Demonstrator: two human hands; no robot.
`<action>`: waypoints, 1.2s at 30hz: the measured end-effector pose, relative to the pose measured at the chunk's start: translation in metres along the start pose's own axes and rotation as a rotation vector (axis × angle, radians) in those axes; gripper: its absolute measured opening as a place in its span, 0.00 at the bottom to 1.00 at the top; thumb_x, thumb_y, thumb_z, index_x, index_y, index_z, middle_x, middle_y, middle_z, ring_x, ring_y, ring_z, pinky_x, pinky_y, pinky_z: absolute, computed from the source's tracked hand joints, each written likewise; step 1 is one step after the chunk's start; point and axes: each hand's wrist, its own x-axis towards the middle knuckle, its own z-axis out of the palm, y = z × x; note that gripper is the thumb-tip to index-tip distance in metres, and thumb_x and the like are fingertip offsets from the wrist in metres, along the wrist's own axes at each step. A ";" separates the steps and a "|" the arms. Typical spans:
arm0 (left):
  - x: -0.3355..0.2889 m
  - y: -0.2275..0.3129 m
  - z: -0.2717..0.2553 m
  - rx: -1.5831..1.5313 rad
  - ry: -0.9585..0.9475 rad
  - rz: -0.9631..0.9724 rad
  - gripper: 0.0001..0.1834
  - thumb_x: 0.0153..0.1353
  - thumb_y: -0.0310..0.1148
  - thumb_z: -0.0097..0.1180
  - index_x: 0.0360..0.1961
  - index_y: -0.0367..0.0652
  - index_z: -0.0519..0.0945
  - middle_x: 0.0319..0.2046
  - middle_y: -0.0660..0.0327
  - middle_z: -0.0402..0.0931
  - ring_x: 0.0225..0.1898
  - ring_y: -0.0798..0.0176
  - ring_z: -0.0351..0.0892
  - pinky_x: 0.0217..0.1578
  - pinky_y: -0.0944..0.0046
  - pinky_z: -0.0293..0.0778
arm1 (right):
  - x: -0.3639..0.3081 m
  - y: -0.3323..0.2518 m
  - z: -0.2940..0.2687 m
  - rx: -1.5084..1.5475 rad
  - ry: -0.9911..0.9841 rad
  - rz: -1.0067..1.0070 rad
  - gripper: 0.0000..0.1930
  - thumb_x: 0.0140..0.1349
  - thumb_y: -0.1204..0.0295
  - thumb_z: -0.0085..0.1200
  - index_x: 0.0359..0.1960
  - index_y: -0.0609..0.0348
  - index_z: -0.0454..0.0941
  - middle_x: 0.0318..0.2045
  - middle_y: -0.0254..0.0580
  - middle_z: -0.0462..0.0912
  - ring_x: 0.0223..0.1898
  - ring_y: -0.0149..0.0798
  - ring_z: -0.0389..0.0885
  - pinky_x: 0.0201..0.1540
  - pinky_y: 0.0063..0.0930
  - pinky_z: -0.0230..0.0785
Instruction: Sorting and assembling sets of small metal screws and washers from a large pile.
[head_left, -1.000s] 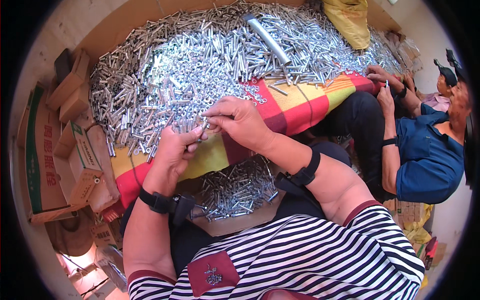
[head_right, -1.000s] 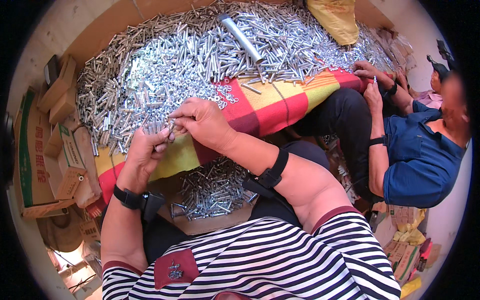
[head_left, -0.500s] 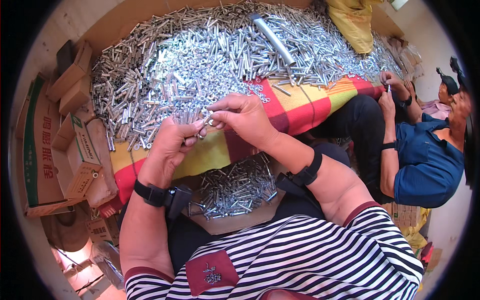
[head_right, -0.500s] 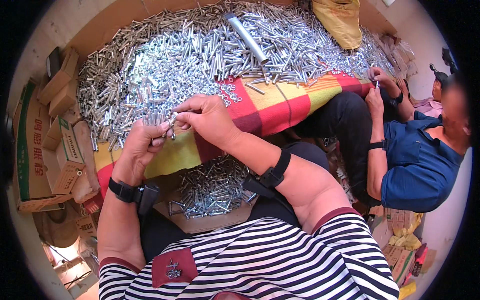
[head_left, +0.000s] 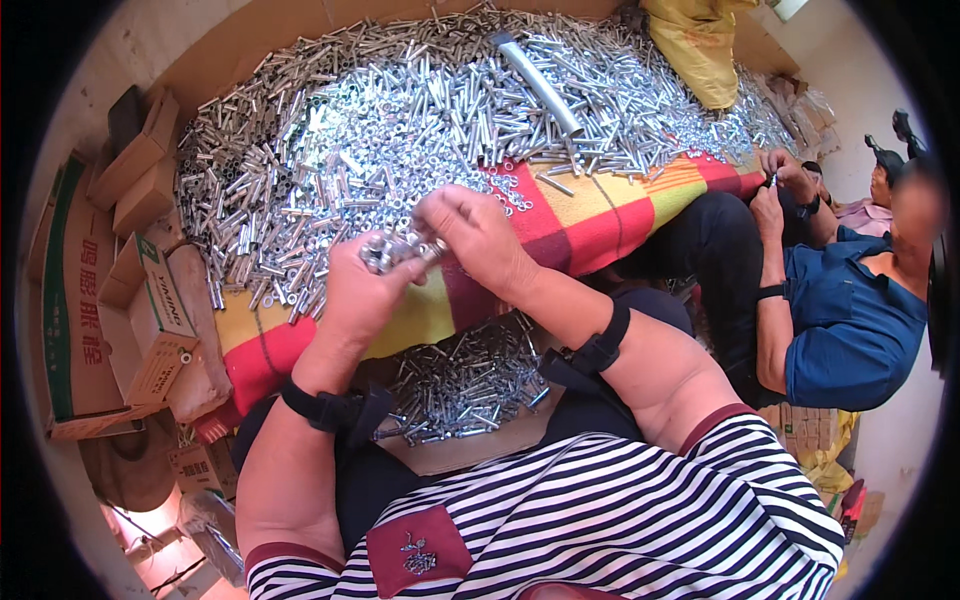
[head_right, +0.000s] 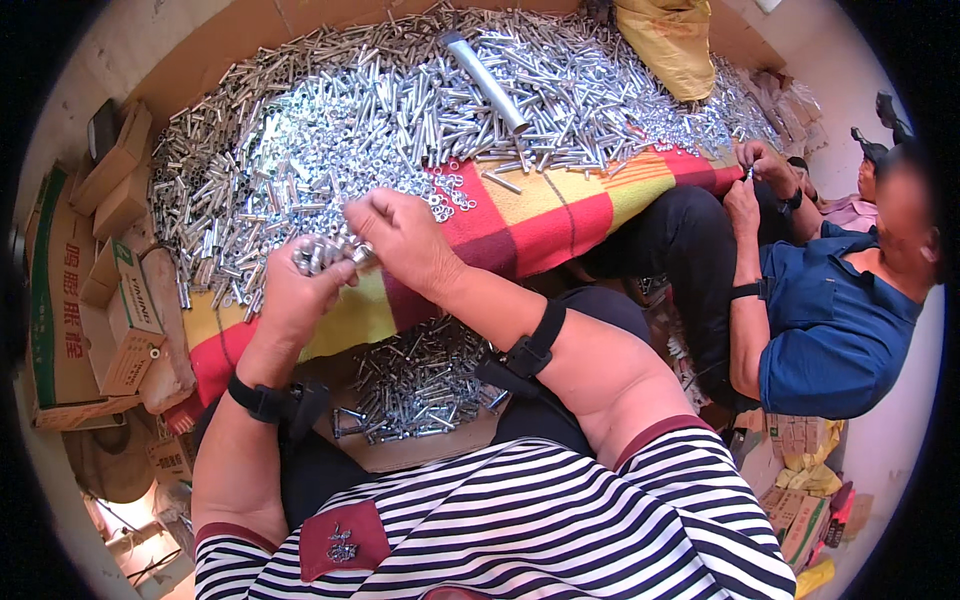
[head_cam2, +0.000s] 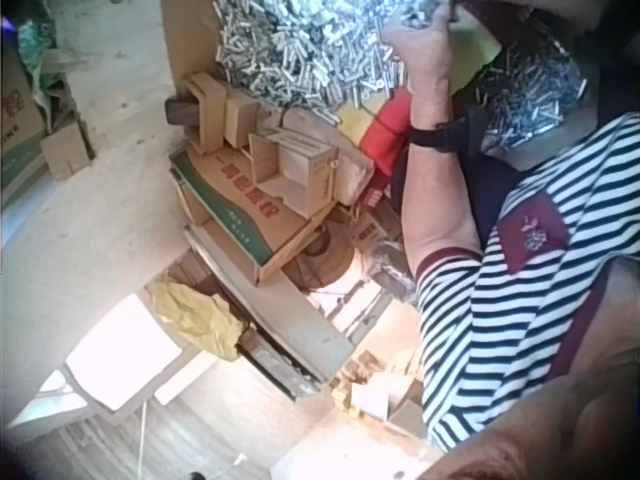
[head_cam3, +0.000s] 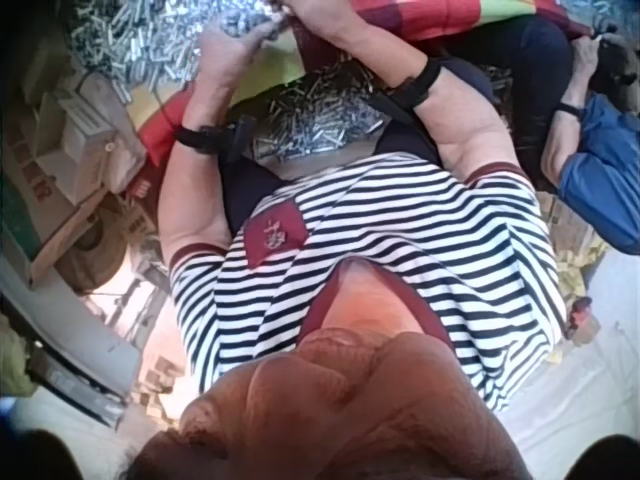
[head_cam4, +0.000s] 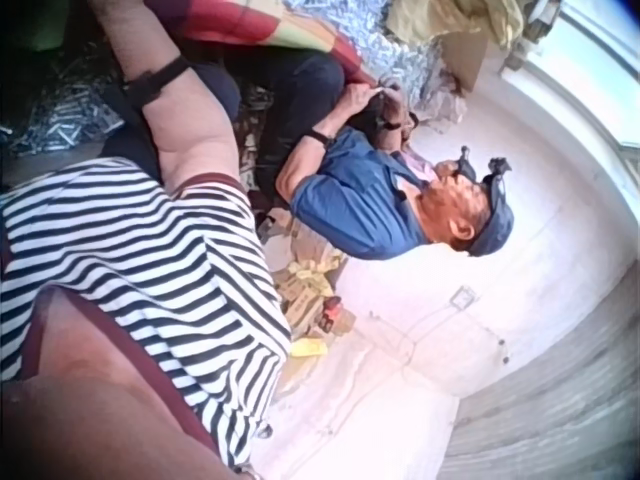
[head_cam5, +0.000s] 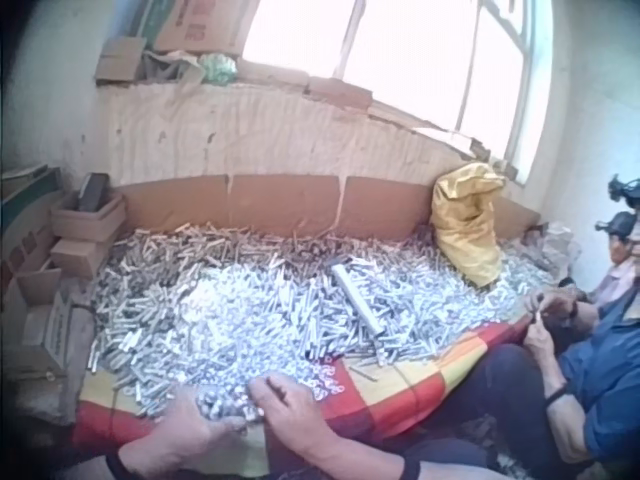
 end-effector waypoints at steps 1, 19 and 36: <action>-0.003 -0.002 0.006 0.029 -0.066 0.051 0.05 0.52 0.25 0.61 0.29 0.38 0.77 0.20 0.63 0.78 0.16 0.77 0.68 0.16 0.75 0.62 | -0.002 -0.003 -0.003 0.285 -0.041 0.181 0.24 0.70 0.54 0.38 0.43 0.68 0.74 0.39 0.46 0.79 0.44 0.35 0.77 0.48 0.29 0.70; -0.015 0.008 -0.015 -0.052 -0.287 -0.383 0.08 0.53 0.25 0.60 0.35 0.36 0.79 0.24 0.61 0.80 0.15 0.77 0.64 0.13 0.76 0.54 | -0.002 -0.009 -0.042 -0.562 0.169 -0.161 0.03 0.56 0.76 0.56 0.29 0.62 0.78 0.26 0.42 0.80 0.28 0.38 0.79 0.32 0.30 0.69; 0.003 -0.003 -0.011 -0.113 0.004 -0.294 0.09 0.58 0.26 0.58 0.39 0.37 0.74 0.23 0.61 0.79 0.14 0.77 0.66 0.13 0.76 0.57 | -0.003 0.003 -0.029 -1.012 -0.069 -0.183 0.03 0.52 0.76 0.51 0.28 0.61 0.72 0.29 0.49 0.75 0.34 0.53 0.77 0.35 0.45 0.70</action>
